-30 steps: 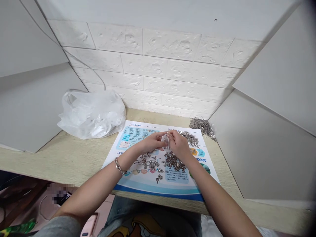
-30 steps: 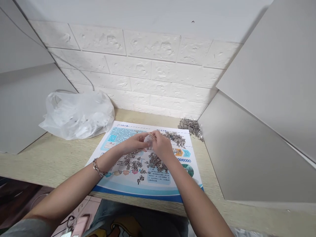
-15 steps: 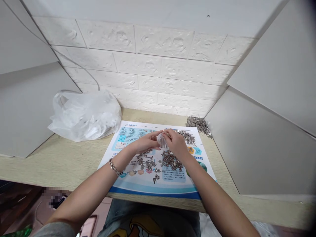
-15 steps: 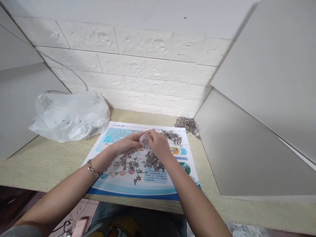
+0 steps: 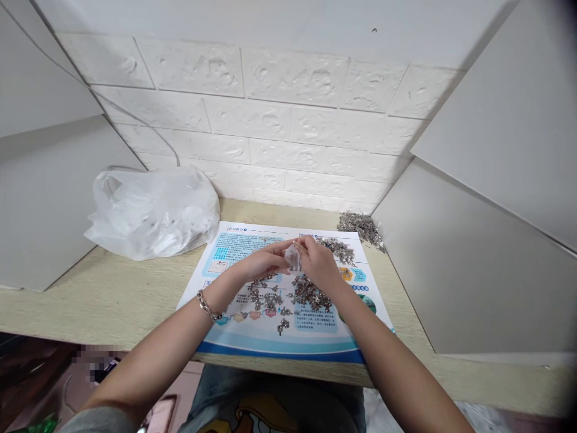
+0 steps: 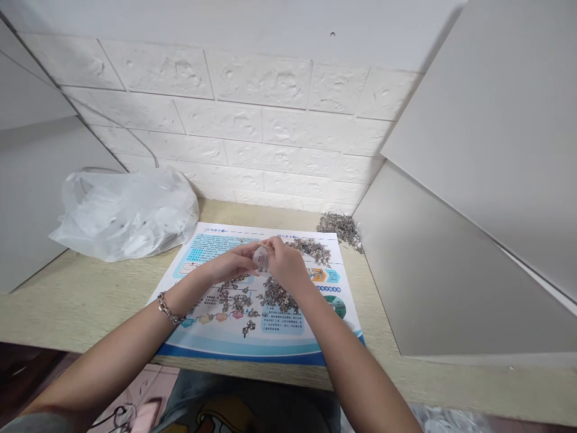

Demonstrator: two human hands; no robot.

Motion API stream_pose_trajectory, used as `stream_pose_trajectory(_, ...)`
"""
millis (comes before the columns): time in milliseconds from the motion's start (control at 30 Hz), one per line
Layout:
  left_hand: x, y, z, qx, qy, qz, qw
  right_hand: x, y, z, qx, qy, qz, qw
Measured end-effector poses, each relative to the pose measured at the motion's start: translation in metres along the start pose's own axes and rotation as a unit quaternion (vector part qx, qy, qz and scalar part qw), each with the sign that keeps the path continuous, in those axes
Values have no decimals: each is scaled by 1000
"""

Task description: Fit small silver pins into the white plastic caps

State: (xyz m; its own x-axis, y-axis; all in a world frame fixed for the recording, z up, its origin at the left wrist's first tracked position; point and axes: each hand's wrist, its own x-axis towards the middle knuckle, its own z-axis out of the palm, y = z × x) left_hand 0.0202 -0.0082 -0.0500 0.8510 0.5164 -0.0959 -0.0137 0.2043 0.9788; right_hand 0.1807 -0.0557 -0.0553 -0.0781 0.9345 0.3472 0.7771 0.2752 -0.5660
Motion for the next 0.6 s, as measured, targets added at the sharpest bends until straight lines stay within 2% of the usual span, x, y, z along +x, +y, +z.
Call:
stream_pose_trajectory(300, 0, -3, -4, -152, 65, -52, 985, 3, 3, -1, 91, 38, 25, 995)
stream_pose_trajectory(600, 1, 3, 8, -97, 72, -38, 992, 1, 5, 4, 13, 48, -16, 999)
